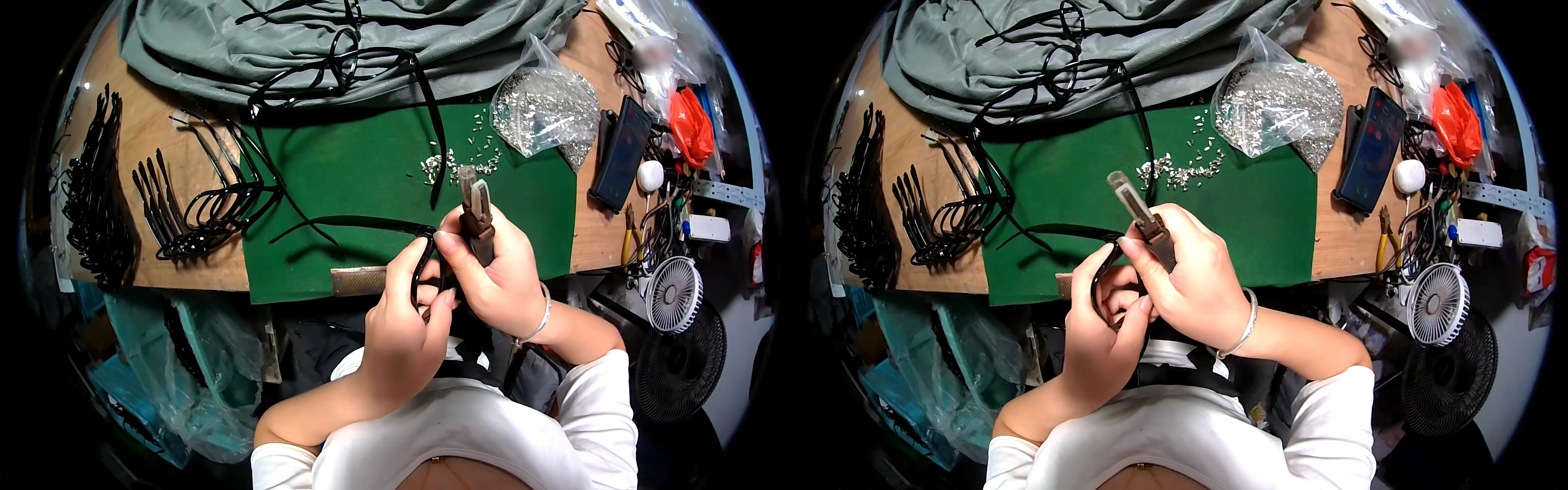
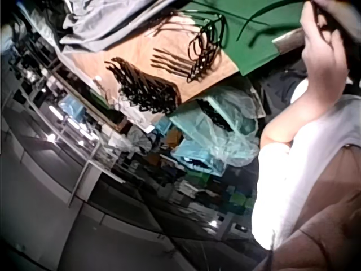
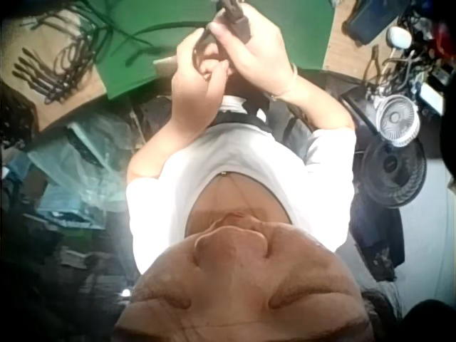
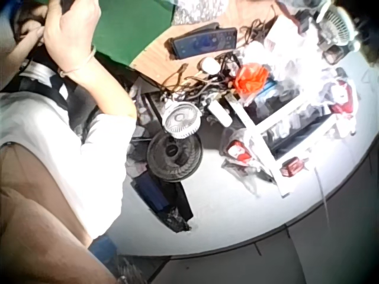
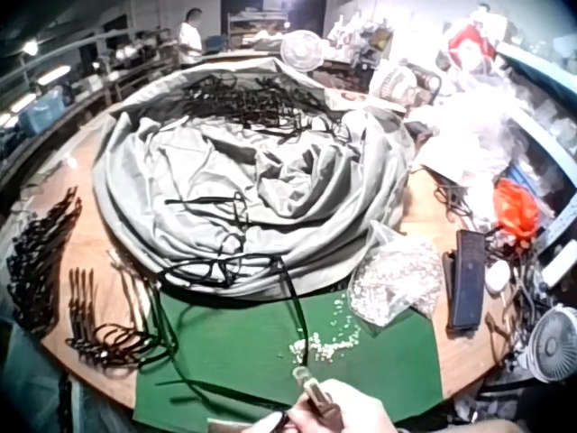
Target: The person repeatedly uses pliers to bend and adjust the arms of multiple black eyeglass frames on a green work mat. They pick up frames from a pile, apply pressure with the pliers, and place the frames back down, continuing the process throughout the clip.
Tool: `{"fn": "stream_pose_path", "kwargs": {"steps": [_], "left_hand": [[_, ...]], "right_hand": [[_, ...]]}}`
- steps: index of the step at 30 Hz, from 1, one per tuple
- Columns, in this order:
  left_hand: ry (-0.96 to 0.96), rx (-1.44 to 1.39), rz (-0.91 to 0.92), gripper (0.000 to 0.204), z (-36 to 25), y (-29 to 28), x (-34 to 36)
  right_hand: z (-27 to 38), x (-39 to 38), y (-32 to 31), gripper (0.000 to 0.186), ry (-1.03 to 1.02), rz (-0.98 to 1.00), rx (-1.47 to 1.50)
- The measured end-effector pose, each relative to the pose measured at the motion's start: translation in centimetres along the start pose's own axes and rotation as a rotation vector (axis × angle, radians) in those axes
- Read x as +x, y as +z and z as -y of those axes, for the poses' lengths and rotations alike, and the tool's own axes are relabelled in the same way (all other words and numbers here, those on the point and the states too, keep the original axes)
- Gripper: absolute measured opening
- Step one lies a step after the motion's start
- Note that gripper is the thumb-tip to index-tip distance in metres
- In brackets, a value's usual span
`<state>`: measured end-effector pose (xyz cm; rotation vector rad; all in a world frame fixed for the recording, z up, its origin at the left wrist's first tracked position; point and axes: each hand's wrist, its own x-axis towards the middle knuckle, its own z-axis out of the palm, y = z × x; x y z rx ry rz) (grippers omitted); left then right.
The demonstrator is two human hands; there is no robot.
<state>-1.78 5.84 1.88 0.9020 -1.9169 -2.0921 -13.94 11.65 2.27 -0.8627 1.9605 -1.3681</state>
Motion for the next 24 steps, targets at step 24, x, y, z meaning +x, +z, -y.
{"fn": "stream_pose_path", "kwargs": {"steps": [24], "left_hand": [[-0.214,-0.682,0.335,0.057,-3.3,-5.3,-2.1]], "right_hand": [[2.1,0.4,-3.9,0.017,0.287,0.502,0.311]]}}
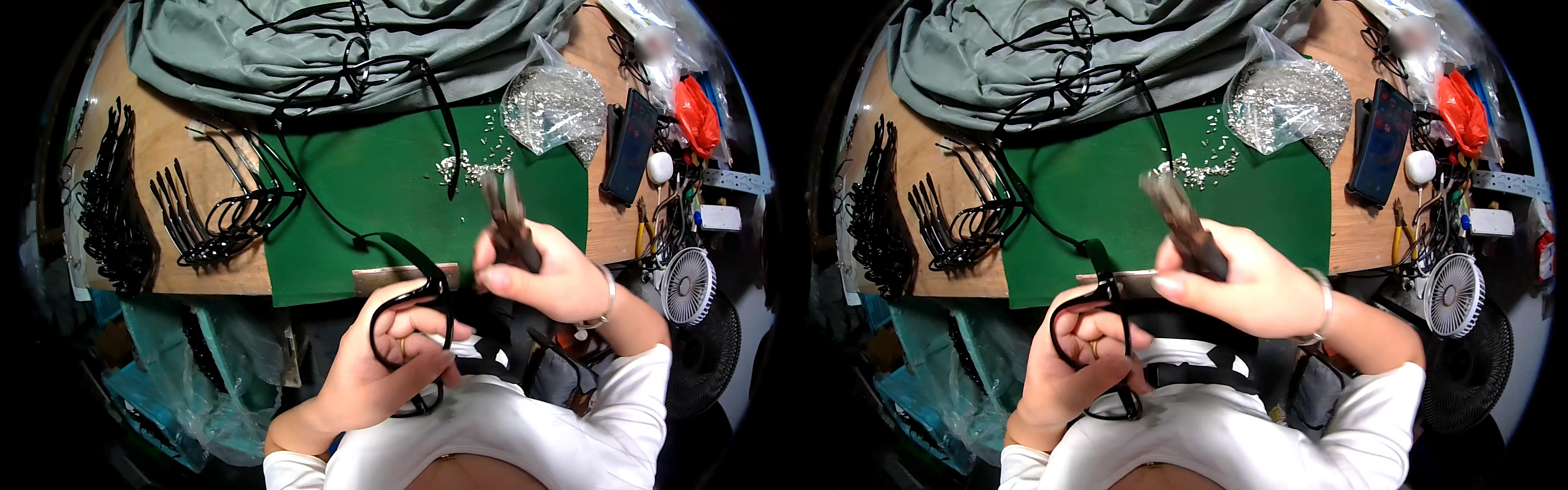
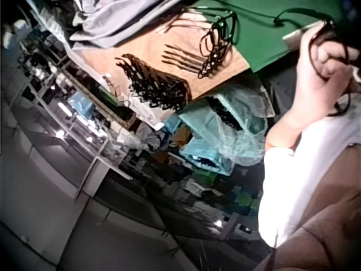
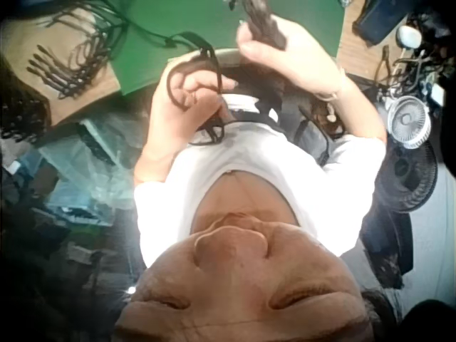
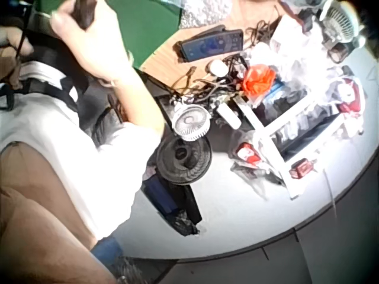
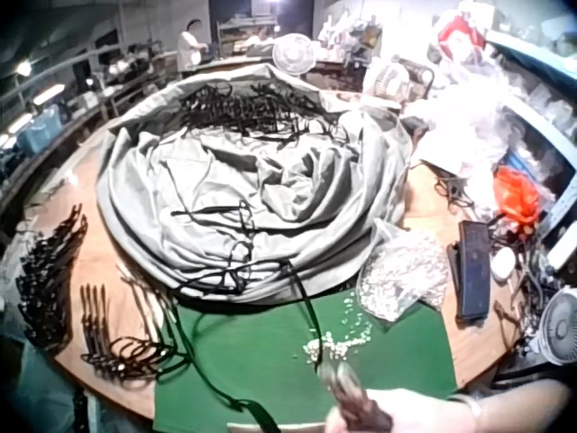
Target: The person repeatedly uses pliers to bend and adjust the arms of multiple black eyeglass frames on a green work mat. They pick up frames from a pile, apply pressure with the pliers, and place the frames back down, continuing the process throughout the clip.
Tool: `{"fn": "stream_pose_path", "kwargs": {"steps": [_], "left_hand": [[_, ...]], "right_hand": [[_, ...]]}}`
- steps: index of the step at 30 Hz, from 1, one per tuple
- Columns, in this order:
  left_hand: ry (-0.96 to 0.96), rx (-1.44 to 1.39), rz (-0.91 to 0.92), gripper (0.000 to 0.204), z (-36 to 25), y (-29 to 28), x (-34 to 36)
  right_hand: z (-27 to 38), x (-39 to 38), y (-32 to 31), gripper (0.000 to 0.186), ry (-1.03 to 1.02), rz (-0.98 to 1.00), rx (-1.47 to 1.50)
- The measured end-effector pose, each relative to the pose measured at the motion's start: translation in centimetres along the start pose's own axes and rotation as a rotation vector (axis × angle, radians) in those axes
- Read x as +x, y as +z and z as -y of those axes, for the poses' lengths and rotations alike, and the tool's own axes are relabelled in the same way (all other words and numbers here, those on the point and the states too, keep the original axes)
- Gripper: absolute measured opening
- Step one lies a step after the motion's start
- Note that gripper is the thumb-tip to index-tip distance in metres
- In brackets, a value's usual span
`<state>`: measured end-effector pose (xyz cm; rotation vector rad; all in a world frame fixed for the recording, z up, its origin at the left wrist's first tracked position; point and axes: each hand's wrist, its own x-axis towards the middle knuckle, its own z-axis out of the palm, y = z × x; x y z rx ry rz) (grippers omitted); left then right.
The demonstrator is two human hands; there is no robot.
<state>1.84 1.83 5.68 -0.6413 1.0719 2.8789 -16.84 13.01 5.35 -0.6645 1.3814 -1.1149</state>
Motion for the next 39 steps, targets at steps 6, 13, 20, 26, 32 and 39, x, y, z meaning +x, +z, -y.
{"fn": "stream_pose_path", "kwargs": {"steps": [6,13,20,26,32,39], "left_hand": [[-0.086,-0.018,-0.01,0.047,-0.6,-0.4,-0.5],[-0.105,-0.006,-0.037,0.045,-0.1,0.2,-0.4],[-0.138,0.095,-0.063,0.045,0.0,0.8,0.2],[-0.055,0.148,-0.129,0.045,1.0,1.3,0.5],[-0.131,0.103,-0.064,0.046,0.4,0.6,0.3],[-0.176,0.051,-0.065,0.042,-0.4,-0.2,-0.7]], "right_hand": [[1.4,-1.2,0.4,0.028,0.152,0.233,-0.319],[1.0,0.1,1.7,0.017,0.044,0.05,0.107],[1.0,0.9,1.8,0.019,0.045,0.061,0.045],[0.7,0.8,1.7,0.019,0.019,0.013,-0.071],[0.6,0.8,1.6,0.018,0.092,0.063,0.07],[0.7,-1.6,-1.1,0.032,0.096,0.244,-0.408]]}}
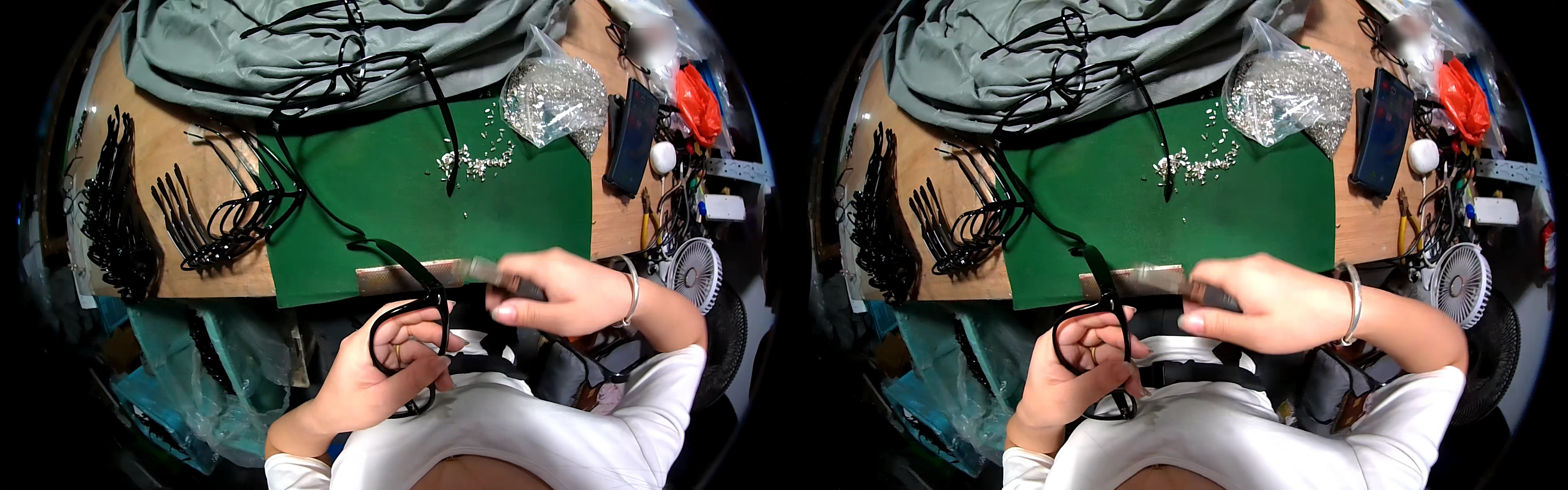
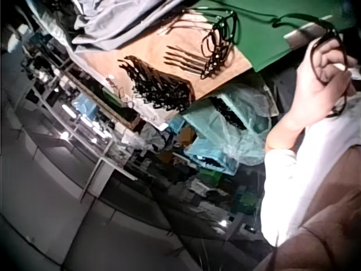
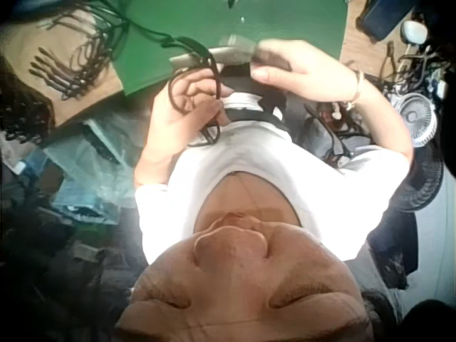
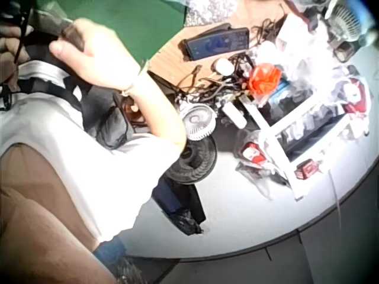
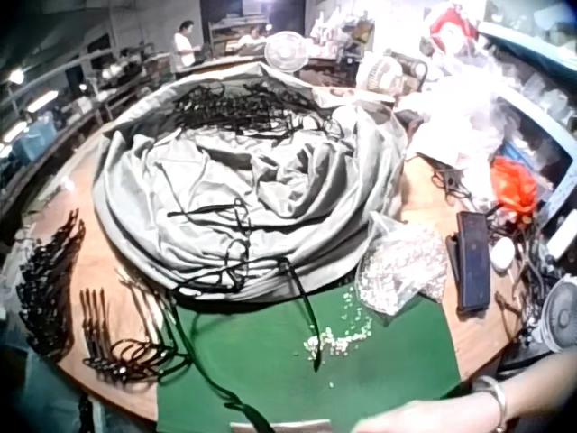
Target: The person repeatedly uses pliers to bend and adjust the arms of multiple black eyeglass frames on a green work mat. They pick up frames from a pile, apply pressure with the pliers, and place the frames back down, continuing the process throughout the clip.
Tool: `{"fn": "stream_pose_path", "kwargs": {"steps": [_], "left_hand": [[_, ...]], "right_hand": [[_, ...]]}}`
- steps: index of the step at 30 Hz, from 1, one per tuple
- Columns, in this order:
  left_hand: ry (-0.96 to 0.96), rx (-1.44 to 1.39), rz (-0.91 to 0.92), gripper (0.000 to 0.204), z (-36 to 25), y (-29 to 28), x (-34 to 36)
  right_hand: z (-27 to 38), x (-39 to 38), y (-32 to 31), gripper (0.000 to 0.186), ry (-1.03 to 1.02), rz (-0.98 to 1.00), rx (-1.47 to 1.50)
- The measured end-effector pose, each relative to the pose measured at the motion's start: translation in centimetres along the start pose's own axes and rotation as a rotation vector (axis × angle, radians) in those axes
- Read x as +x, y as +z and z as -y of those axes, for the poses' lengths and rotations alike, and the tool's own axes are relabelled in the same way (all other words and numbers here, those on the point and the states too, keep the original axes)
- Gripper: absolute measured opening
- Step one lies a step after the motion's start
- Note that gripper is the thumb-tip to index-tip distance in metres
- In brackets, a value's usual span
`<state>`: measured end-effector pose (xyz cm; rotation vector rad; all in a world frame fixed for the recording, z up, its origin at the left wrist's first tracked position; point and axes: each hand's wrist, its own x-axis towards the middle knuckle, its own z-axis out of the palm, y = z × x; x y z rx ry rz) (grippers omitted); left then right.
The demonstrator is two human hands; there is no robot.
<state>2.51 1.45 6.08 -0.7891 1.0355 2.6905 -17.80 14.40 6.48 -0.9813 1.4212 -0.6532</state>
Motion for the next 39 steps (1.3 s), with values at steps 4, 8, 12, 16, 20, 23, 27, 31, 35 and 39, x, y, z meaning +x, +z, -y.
{"fn": "stream_pose_path", "kwargs": {"steps": [4,8,12,16,20,23,27,31,35,39], "left_hand": [[0.011,0.066,0.028,0.042,-0.1,-0.2,0.2],[0.044,0.07,0.028,0.042,0.4,-0.1,0.1],[0.045,0.056,-0.107,0.037,0.6,0.9,0.3],[0.065,0.021,-0.129,0.038,1.2,1.2,0.3],[0.04,0.07,0.003,0.047,1.0,0.8,0.4],[0.034,0.088,0.025,0.047,0.6,0.8,0.7],[0.04,0.053,0.018,0.045,0.3,0.4,0.7],[0.012,0.012,-0.087,0.039,-3.1,0.4,-0.7],[0.765,-0.739,0.045,0.016,-4.6,-6.1,-7.3],[0.867,0.054,-0.214,0.038,-6.8,-10.1,-7.0]], "right_hand": [[1.6,0.4,0.0,0.027,0.166,0.229,-0.027],[2.0,0.9,-0.3,0.03,0.134,0.238,-0.081],[1.8,1.3,-0.2,0.029,0.095,0.219,-0.186],[0.6,1.3,1.4,0.036,-0.008,-0.021,-0.432],[0.9,0.9,0.9,0.04,0.058,0.034,-0.381],[2.3,1.2,-2.1,0.047,0.181,0.302,-0.107],[-0.8,2.2,-3.2,0.045,0.013,0.186,-0.168],[-4.6,4.2,-0.1,0.035,-0.003,-0.345,-0.381],[-4.4,3.6,-0.3,0.028,-0.114,-0.323,-0.264],[-2.6,4.5,-0.1,0.028,0.111,-0.316,-0.255]]}}
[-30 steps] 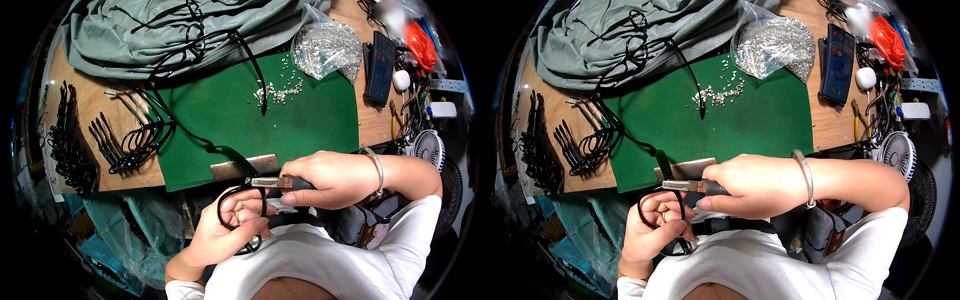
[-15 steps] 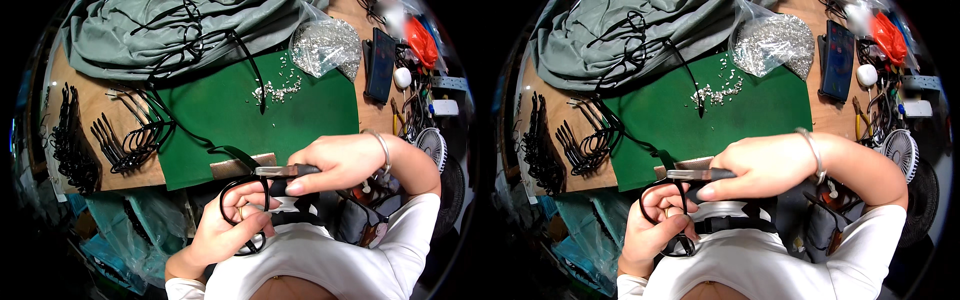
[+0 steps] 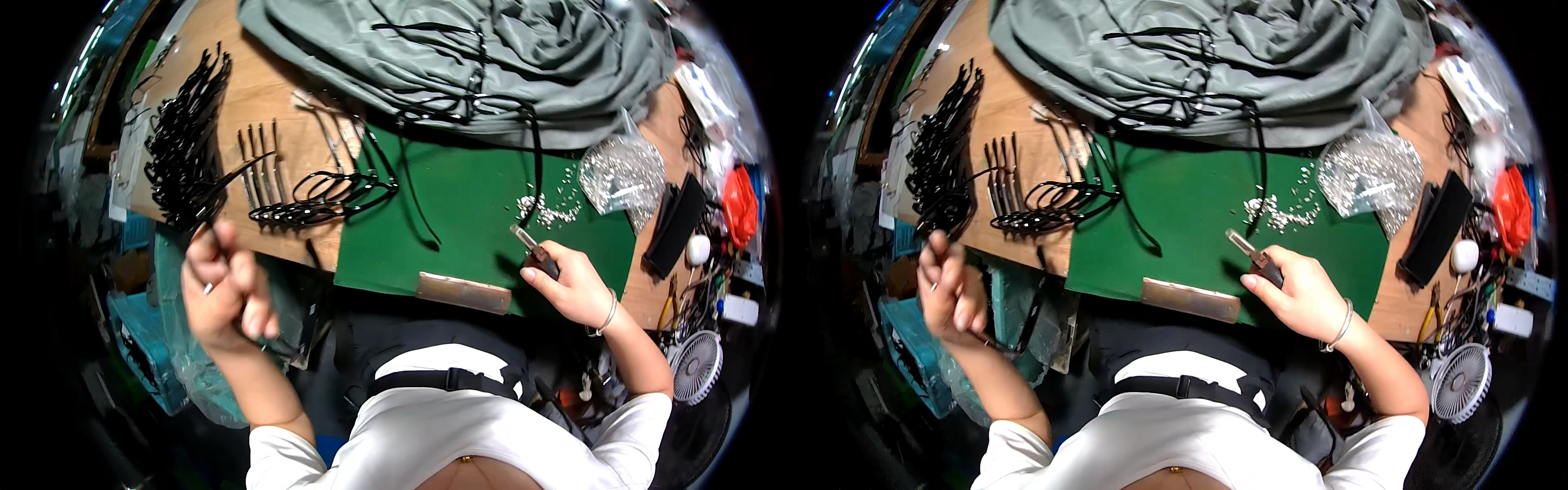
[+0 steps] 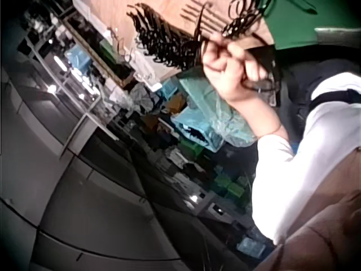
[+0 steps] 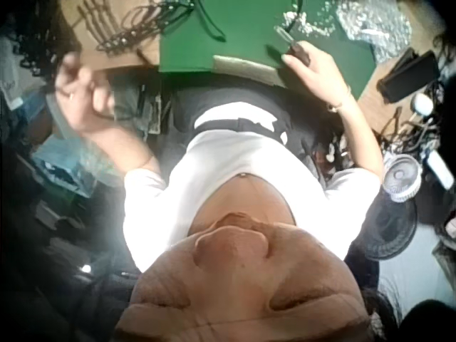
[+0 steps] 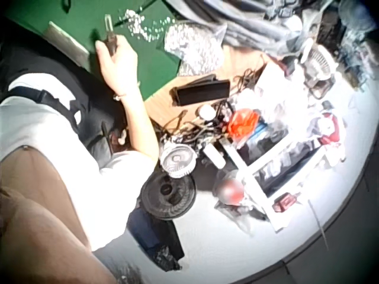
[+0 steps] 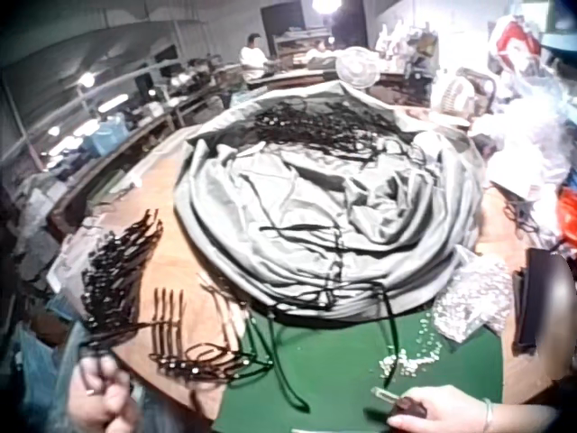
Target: The person repeatedly uses pliers to bend and adjust the arms of multiple black eyeglass frames on a green work mat. They pick up frames from a pile, apply pressure with the pliers, and place the frames back down, continuing the process throughout the clip.
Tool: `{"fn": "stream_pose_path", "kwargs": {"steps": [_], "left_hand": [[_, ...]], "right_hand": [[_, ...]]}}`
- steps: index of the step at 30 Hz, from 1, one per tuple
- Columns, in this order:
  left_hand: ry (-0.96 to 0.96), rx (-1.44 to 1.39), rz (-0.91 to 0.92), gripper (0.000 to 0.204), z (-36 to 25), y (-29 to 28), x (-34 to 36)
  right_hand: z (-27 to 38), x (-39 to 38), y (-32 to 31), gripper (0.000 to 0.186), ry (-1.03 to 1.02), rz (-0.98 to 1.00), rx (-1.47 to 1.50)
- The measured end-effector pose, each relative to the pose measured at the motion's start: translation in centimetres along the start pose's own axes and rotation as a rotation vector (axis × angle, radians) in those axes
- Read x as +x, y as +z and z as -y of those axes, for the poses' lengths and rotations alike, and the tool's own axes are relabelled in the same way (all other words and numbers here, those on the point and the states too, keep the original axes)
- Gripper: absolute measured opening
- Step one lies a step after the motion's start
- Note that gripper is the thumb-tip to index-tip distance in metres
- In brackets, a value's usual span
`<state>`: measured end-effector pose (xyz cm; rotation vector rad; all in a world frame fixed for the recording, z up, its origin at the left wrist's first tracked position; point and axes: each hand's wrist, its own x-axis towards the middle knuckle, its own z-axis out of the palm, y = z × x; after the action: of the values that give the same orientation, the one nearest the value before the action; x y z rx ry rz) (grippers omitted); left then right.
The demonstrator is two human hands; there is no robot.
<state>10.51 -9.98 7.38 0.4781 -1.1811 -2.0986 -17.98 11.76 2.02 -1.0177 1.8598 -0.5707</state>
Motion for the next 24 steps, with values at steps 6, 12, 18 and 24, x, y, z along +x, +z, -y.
{"fn": "stream_pose_path", "kwargs": {"steps": [6,12,18,24], "left_hand": [[-0.032,0.263,-0.129,0.04,1.1,1.1,3.3],[0.19,1.876,0.0,0.032,7.9,4.2,6.1],[0.193,2.158,0.081,0.052,7.1,-0.2,4.8],[-0.042,1.971,0.327,0.025,3.5,-3.0,3.4]], "right_hand": [[-0.3,0.0,1.0,0.025,-0.127,-0.062,-0.082],[0.2,0.2,1.0,0.025,-0.061,-0.065,-0.072],[0.2,-0.3,1.2,0.024,-0.088,-0.076,-0.078],[0.1,-0.2,1.5,0.022,-0.135,-0.101,-0.09]]}}
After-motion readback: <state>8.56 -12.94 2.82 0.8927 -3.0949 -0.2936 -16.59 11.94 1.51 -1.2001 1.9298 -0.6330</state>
